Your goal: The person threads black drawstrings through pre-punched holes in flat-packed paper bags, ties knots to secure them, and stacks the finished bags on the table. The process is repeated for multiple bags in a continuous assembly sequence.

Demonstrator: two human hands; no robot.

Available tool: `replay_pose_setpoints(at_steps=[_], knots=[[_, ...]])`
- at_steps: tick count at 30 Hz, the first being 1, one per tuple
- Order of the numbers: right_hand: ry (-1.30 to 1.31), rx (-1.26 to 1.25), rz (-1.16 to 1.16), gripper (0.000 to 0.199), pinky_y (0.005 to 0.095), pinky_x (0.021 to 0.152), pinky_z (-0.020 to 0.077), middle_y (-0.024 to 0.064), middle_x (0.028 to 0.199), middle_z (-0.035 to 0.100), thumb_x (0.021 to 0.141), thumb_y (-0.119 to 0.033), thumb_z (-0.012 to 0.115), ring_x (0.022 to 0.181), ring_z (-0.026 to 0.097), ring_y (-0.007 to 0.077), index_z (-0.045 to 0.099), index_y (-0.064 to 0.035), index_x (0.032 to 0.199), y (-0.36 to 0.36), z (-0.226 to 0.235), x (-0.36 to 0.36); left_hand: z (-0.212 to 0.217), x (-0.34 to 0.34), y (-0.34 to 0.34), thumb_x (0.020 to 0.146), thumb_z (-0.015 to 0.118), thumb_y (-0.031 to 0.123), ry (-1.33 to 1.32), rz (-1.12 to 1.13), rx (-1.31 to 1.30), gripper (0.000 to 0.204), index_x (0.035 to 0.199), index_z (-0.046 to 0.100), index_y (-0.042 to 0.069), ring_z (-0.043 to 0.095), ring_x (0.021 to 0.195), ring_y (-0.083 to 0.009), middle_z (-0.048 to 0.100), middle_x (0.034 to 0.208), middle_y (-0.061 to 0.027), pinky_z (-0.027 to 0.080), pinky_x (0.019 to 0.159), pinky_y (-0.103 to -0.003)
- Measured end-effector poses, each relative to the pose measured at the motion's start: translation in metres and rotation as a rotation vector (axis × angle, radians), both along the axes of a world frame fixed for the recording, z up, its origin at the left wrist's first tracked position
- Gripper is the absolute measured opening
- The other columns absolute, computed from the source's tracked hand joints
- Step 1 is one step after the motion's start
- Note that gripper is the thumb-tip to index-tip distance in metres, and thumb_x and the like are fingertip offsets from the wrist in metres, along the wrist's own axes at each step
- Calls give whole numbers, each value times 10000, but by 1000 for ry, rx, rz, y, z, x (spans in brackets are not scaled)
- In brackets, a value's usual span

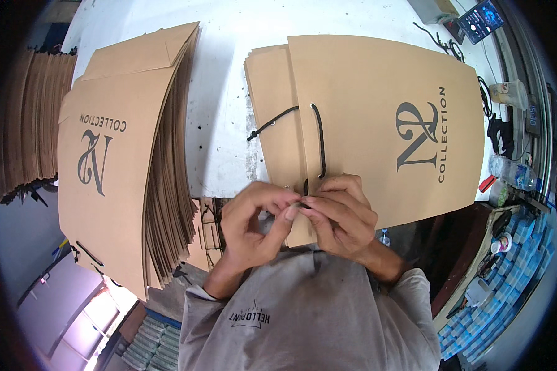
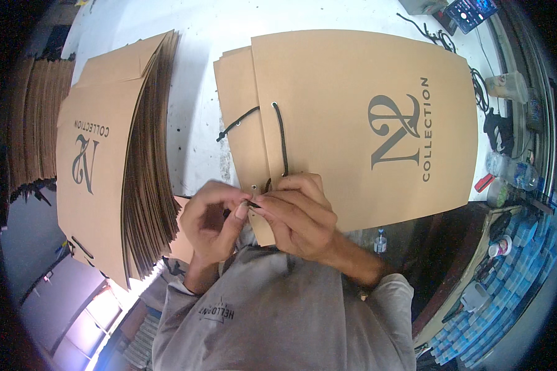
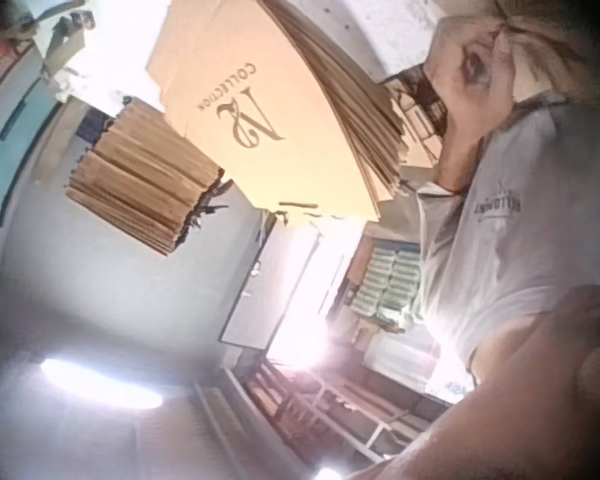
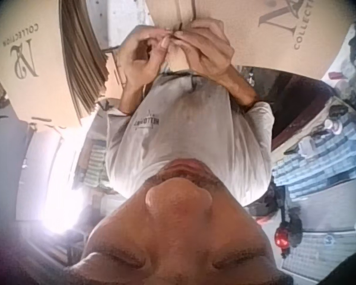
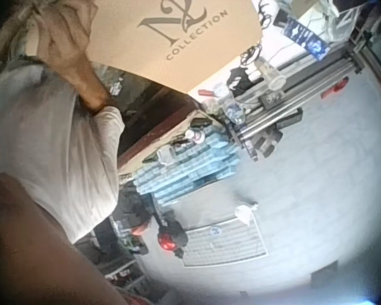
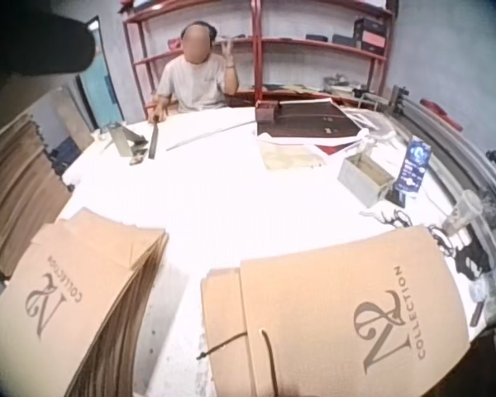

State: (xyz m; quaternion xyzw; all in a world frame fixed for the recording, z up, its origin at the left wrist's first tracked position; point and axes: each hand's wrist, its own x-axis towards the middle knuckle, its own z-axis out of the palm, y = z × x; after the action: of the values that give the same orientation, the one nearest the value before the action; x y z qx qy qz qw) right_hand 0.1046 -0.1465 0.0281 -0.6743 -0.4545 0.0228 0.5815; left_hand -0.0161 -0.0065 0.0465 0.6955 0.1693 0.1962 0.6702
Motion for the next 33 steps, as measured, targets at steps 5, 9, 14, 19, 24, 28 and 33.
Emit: replay_pose_setpoints(at_steps=[5,9,14,19,24,28,33], knots=[[-143,-27,143,274,414,762,517,118,990,735,711,70,760,907,627,299,753,0,975,-11,15,-1,-9,19,-3,1035,651,119,322,-159,-633,400,1397,583,-38,623,686,-57,651,776,-10,484,642,-198],[-120,50,251,288,420,755,531,117,1042,716,692,89,726,943,617,297,762,-1,963,-18,4,-17,-31,24,-17,1008,648,8,208,-54,-546,411,1414,582,2,632,679,-58,653,744,-5,515,632,-223],[-36,131,101,189,398,686,537,124,968,687,742,123,699,795,621,280,723,9,890,-11,-3,-17,-21,22,-6,976,639,-58,251,-141,-608,402,1361,532,-11,643,686,-74,642,786,-18,551,656,-249],[312,-138,-192,146,361,596,510,96,826,671,827,98,739,724,636,230,719,-1,931,14,-17,-4,-21,14,-11,953,636,-73,247,111,-352,286,1197,510,5,641,729,-90,622,873,-57,527,631,-243],[-49,-317,-76,119,374,786,412,71,875,657,848,-36,720,836,576,259,722,-63,963,17,-22,-6,-34,-4,-6,941,657,-80,229,99,156,204,1026,510,33,603,856,-113,616,929,-86,527,708,-235],[-9,-380,15,102,382,831,382,65,904,643,874,-75,701,883,561,256,715,-80,975,18,-17,1,-44,-3,11,938,657,-84,24,75,570,163,952,530,17,634,850,-126,657,977,-137,534,739,-251],[476,-327,137,93,388,876,382,69,937,637,921,-63,666,917,566,249,697,-67,1009,11,-12,14,-37,5,0,915,699,-81,4,144,19,155,1008,602,-5,654,830,-105,681,967,-118,531,746,-253]])
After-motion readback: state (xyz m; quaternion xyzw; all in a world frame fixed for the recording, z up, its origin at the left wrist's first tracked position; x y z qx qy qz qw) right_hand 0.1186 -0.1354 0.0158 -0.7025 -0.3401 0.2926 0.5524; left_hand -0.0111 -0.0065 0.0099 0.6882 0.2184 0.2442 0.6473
